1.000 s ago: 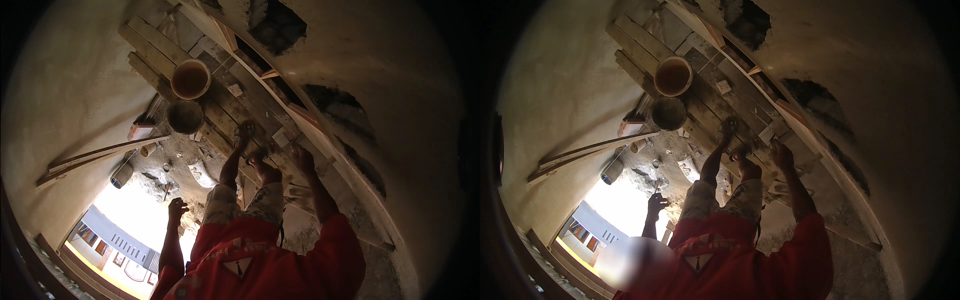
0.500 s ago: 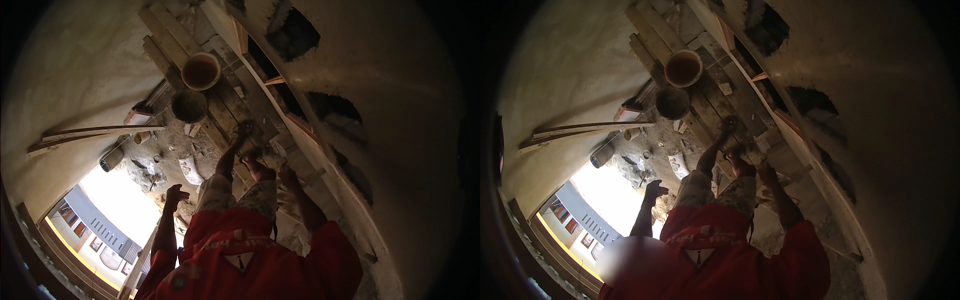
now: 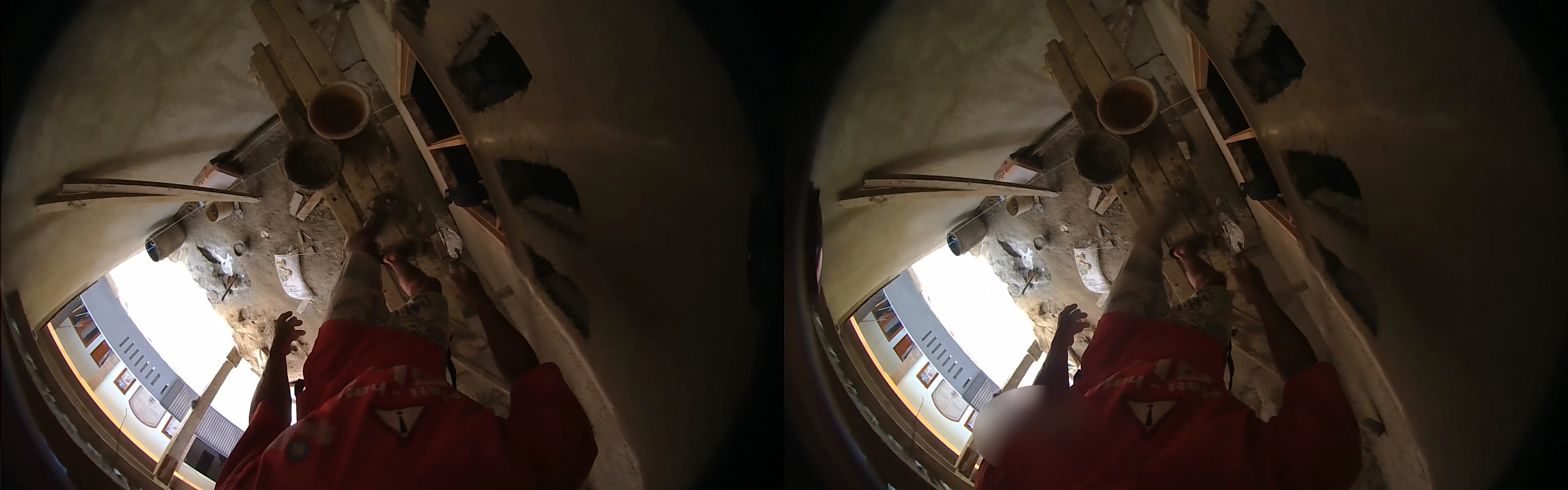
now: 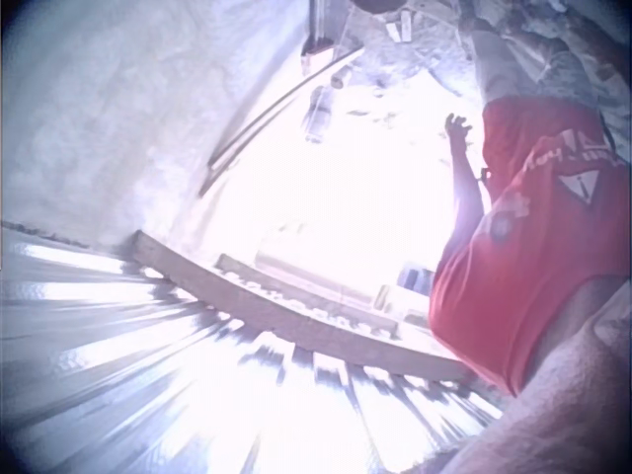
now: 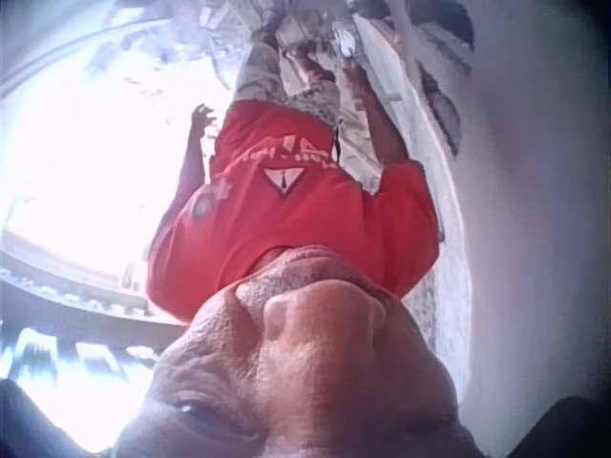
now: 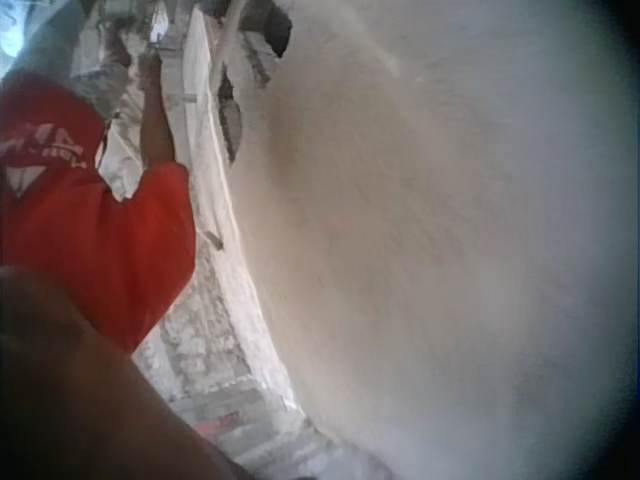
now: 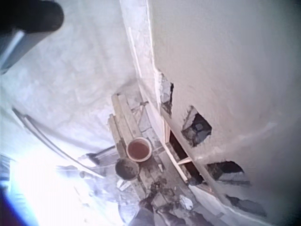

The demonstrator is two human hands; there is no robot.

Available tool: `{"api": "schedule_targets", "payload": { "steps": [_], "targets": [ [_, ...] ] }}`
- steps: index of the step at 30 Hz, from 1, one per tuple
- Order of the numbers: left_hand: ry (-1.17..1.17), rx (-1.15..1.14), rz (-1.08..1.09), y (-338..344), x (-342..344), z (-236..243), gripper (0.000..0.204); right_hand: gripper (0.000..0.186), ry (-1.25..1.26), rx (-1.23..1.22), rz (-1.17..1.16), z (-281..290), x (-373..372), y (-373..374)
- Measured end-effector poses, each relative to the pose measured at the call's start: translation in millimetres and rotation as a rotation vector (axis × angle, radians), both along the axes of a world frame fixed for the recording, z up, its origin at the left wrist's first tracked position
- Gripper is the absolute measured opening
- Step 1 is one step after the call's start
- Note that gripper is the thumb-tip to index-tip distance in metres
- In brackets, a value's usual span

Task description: The person applies mortar to a wall from a bucket using a trowel and levels the surface with a straight edge.

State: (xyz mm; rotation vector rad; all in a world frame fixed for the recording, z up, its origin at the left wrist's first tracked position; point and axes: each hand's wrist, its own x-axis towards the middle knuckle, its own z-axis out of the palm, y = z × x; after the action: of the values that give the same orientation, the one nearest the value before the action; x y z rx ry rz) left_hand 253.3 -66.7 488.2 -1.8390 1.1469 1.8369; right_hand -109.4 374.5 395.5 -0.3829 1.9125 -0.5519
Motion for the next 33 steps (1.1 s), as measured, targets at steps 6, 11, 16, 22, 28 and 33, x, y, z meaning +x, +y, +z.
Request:
{"api": "schedule_targets", "payload": {
  "steps": [6, 11, 16, 22, 28, 33],
  "targets": [
    [-0.003, 0.096, -0.141, -6.8, -33.0, -27.5, 0.051, 0.033, -0.099, 0.046, -0.072, 12.1, -10.1, -33.3],
    [0.222, 0.051, -0.171, -68.8, -100.6, -39.9, 0.055, 0.027, 0.283, 0.073, 0.073, 9.3, -30.9, -85.7],
    [0.119, 0.000, -0.170, -157.1, -147.1, -27.4, 0.058, 0.028, 0.101, -0.056, -0.785, 10.3, -101.6, -177.5],
    [-0.004, -0.130, -0.193, -211.3, -143.8, -10.9, 0.050, 0.023, -0.030, -0.143, -1.431, -6.8, -195.2, -275.4],
    [-0.118, -0.067, -0.146, -216.7, -142.2, 3.9, 0.051, 0.031, 0.025, -0.203, -1.602, -73.0, -283.6, -314.0],
    [-0.193, -0.009, -0.095, -218.3, -146.4, 5.7, 0.056, 0.038, 0.308, 0.079, -1.462, -95.9, -337.7, -334.7]
  ]
}}
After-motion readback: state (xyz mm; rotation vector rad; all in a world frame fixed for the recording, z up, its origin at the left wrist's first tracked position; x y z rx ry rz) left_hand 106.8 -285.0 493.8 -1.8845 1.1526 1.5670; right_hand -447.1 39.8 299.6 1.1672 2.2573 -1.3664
